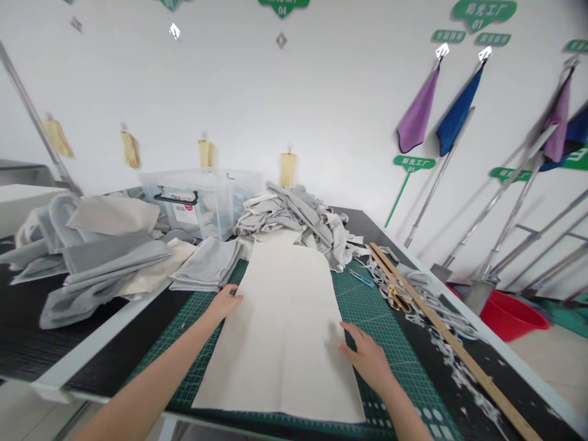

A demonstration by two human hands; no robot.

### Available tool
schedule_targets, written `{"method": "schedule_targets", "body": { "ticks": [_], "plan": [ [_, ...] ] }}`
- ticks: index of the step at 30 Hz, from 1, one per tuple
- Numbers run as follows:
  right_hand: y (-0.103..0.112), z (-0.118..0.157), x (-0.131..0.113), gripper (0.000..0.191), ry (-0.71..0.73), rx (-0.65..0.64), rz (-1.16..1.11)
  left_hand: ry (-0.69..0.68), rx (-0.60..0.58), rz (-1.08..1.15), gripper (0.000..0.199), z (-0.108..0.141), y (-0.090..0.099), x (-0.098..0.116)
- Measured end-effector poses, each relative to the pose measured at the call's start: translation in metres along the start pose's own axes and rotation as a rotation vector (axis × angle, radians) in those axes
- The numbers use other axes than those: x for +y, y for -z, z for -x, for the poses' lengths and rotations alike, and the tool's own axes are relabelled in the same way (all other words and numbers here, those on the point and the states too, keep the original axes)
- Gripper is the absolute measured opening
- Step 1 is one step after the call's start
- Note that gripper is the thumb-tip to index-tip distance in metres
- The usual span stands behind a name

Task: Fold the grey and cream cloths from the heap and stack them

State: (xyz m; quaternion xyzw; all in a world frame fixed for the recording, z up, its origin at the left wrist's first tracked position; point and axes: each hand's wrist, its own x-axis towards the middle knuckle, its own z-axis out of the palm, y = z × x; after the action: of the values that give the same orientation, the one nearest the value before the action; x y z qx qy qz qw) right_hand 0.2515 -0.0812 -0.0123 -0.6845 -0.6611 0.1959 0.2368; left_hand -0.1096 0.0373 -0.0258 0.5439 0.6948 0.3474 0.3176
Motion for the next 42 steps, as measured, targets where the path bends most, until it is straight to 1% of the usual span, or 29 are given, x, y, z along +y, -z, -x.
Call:
{"method": "schedule_targets", "body": {
  "ticks": [3,5,7,9,11,12,14,16,18,20,22,24,26,30,31,33,35,38,40,42],
  "plan": [
    [-0.008,0.002,-0.007,0.050,-0.062,-0.005,-0.259,0.020,-0.015,0.102,0.048,0.005,-0.005,-0.009],
    [-0.010,-0.001,-0.010,0.050,-0.123,0.022,-0.449,0.040,0.022,0.173,0.051,0.011,-0.007,-0.013],
    [-0.010,-0.006,-0.011,0.046,-0.195,0.121,-0.545,0.046,0.107,0.169,0.050,0.017,-0.006,-0.015],
    [-0.008,-0.010,-0.008,0.040,-0.232,0.262,-0.541,0.017,0.205,0.122,0.047,0.023,-0.004,-0.015],
    [-0.008,-0.012,-0.003,0.035,-0.177,0.358,-0.496,-0.035,0.278,0.070,0.041,0.028,-0.001,-0.016],
    [-0.009,-0.012,-0.002,0.034,-0.126,0.372,-0.472,-0.057,0.299,0.050,0.037,0.029,0.000,-0.016],
    [-0.013,-0.012,-0.002,0.033,-0.008,0.326,-0.397,-0.068,0.309,0.010,0.030,0.031,0.001,-0.018],
    [-0.020,-0.008,-0.006,0.035,0.084,0.222,-0.245,-0.046,0.286,-0.042,0.028,0.032,0.000,-0.018],
    [-0.028,-0.004,-0.014,0.039,0.115,0.109,-0.046,-0.040,0.249,-0.126,0.030,0.035,-0.003,-0.017],
    [-0.036,0.000,-0.022,0.047,0.082,0.047,0.116,-0.076,0.225,-0.261,0.035,0.039,-0.005,-0.012],
    [-0.041,0.002,-0.029,0.055,-0.012,0.043,0.187,-0.113,0.205,-0.407,0.041,0.044,-0.008,-0.007],
    [-0.042,-0.002,-0.033,0.057,-0.122,0.064,0.153,-0.128,0.175,-0.506,0.046,0.047,-0.010,-0.003],
    [-0.041,-0.009,-0.035,0.056,-0.168,0.096,0.019,-0.126,0.136,-0.546,0.050,0.047,-0.013,-0.002],
    [-0.038,-0.024,-0.037,0.065,-0.167,0.257,-0.478,-0.120,0.097,-0.558,0.052,0.043,-0.014,-0.005],
    [-0.037,-0.025,-0.037,0.067,-0.192,0.273,-0.585,-0.121,0.090,-0.550,0.052,0.042,-0.013,-0.006],
    [-0.038,-0.026,-0.037,0.069,-0.256,0.241,-0.714,-0.122,0.079,-0.534,0.051,0.040,-0.013,-0.008],
    [-0.039,-0.024,-0.035,0.067,-0.287,0.205,-0.733,-0.137,0.063,-0.534,0.050,0.041,-0.013,-0.009],
    [-0.039,-0.018,-0.025,0.057,-0.243,0.253,-0.611,-0.212,0.007,-0.574,0.042,0.049,-0.016,-0.008],
    [-0.036,-0.013,-0.014,0.049,-0.212,0.283,-0.527,-0.281,-0.045,-0.611,0.039,0.060,-0.017,-0.007],
    [-0.029,-0.004,-0.002,0.044,-0.219,0.276,-0.483,-0.349,-0.093,-0.636,0.040,0.075,-0.018,-0.005]
  ]
}}
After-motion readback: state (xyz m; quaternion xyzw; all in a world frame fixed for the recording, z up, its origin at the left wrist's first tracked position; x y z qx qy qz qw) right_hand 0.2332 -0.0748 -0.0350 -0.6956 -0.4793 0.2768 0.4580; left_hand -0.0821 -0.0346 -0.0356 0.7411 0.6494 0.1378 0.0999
